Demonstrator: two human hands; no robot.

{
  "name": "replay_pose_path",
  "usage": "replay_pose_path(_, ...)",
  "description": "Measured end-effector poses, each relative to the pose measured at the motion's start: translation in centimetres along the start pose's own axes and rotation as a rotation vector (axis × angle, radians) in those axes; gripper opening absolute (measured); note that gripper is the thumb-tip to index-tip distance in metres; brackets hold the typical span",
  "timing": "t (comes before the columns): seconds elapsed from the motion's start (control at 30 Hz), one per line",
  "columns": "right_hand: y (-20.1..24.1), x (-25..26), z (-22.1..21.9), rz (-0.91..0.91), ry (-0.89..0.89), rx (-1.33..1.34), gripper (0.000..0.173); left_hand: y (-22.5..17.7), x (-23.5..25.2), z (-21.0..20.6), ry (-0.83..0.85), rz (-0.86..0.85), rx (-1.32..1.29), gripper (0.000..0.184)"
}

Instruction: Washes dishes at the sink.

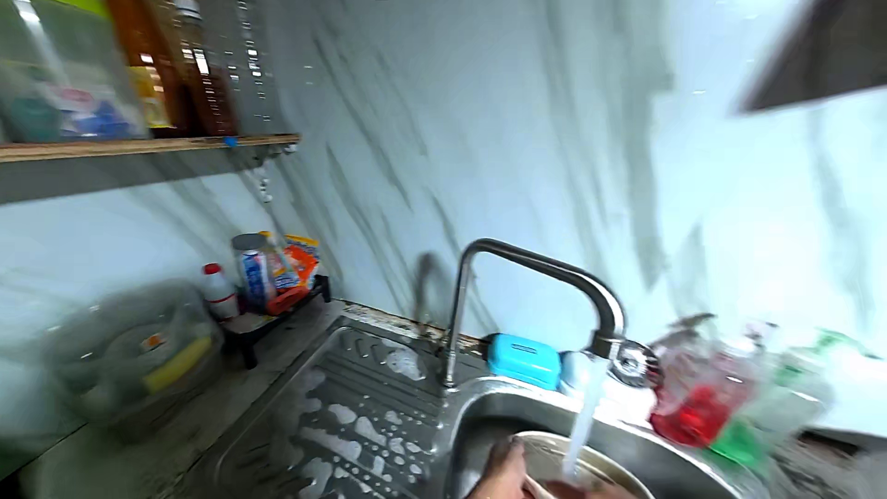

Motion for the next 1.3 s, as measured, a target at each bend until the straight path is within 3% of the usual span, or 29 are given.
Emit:
replay_pose_path(0.07, -1.6, -0.6, 2.6, -0.020, -0.047, 0.087, 0.038, -0.1, -0.5, 0.1, 0.027, -0.054, 0.081, 0.058)
replay_pose_path(0.13, -3.1, -0.7, 5.1, 0.012, -0.109, 0.240, 0.034, -1.1, -1.6, 0.2, 0.015, -0.285, 0.240, 0.060)
replay_pose_path(0.2, -4.5, -0.5, 7.0, 0.046, -0.223, 0.333, 0.031, -1.3, -3.3, 0.1, 0.087, -0.512, 0.271, 0.043)
replay_pose_path(0.27, -5.5, 0.5, 7.6, 0.038, -0.387, 0.364, 0.035, -0.7, -4.0, -0.6, 0.283, -0.625, 0.178, 0.025)
replay_pose_path(0.33, -5.2, 2.1, 6.9, -0.051, -0.574, 0.354, 0.042, -0.5, -4.5, -1.2, 0.301, -0.654, 0.112, 0.043)
replay_pose_path(0.4, -2.7, 3.4, 4.8, -0.102, -0.614, 0.307, 0.046, -1.2, -5.1, -1.0, 0.071, -0.695, 0.206, 0.052)
replay_pose_path(0.5, 0.7, 3.5, 1.8, 0.086, -0.675, 0.266, 0.047, -2.0, -5.4, 0.4, -0.083, -0.730, 0.558, 0.054)
replay_pose_path(0.57, -1.3, 4.0, 2.1, 0.101, -0.714, 0.370, 0.049, -2.2, -5.6, 0.8, -0.002, -0.820, 0.472, 0.041)
replay_pose_path(0.63, -3.5, 4.0, 3.3, -0.074, -0.562, 0.498, 0.056, -1.6, -5.5, 1.0, 0.159, -0.822, 0.297, 0.037)
replay_pose_path(0.7, -3.8, 3.8, 4.3, -0.190, -0.359, 0.377, 0.068, -0.9, -4.5, 1.9, 0.085, -0.800, 0.111, 0.022)
replay_pose_path(0.73, -3.4, 3.6, 4.8, -0.191, -0.283, 0.303, 0.068, -0.8, -3.9, 2.7, -0.071, -0.763, 0.036, 0.008)
replay_pose_path(0.8, -2.2, 3.2, 5.6, -0.124, -0.215, 0.245, 0.060, -0.9, -2.5, 4.0, -0.389, -0.589, -0.027, 0.033)
replay_pose_path(0.83, -1.6, 3.1, 5.8, -0.095, -0.226, 0.234, 0.056, -0.6, -1.9, 4.0, -0.403, -0.461, -0.030, 0.045)
replay_pose_path(0.93, 0.7, 2.4, 6.0, -0.203, -0.242, 0.177, 0.048, 0.1, -3.0, 1.2, 0.002, -0.045, -0.151, 0.079)
replay_pose_path(0.97, 1.6, 2.2, 5.5, -0.225, -0.242, 0.164, 0.045, -0.4, -4.3, 0.0, 0.091, 0.016, -0.237, 0.082)
replay_pose_path(1.03, 3.2, 1.5, 3.3, -0.126, -0.273, 0.190, 0.038, -1.8, -5.4, -0.8, 0.116, 0.013, -0.333, 0.061)
replay_pose_path(1.1, 3.7, 0.4, 0.7, 0.120, -0.254, 0.236, 0.046, -2.1, -4.5, 0.7, 0.043, -0.017, -0.350, 0.045)
replay_pose_path(1.17, 1.1, 0.4, -0.1, 0.192, -0.184, 0.187, 0.049, -2.0, -3.9, 1.9, 0.062, 0.003, -0.329, 0.052)
replay_pose_path(1.23, -2.3, 1.5, 0.0, 0.112, -0.126, -0.014, 0.063, -0.9, -3.6, 1.6, 0.105, 0.047, -0.259, 0.061)
replay_pose_path(1.3, -2.1, 2.6, -0.6, 0.097, -0.197, -0.015, 0.072, -0.3, -3.2, 1.2, 0.150, 0.047, -0.236, 0.067)
Point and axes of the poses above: each hand's wrist, its own x-axis towards the middle knuckle, its own z-axis out of the back of the hand, y = z × x, the point moved 6 cm from there along x, towards the middle knuckle, and after that the axes turned 8 degrees about z, right-handed, at the moved point
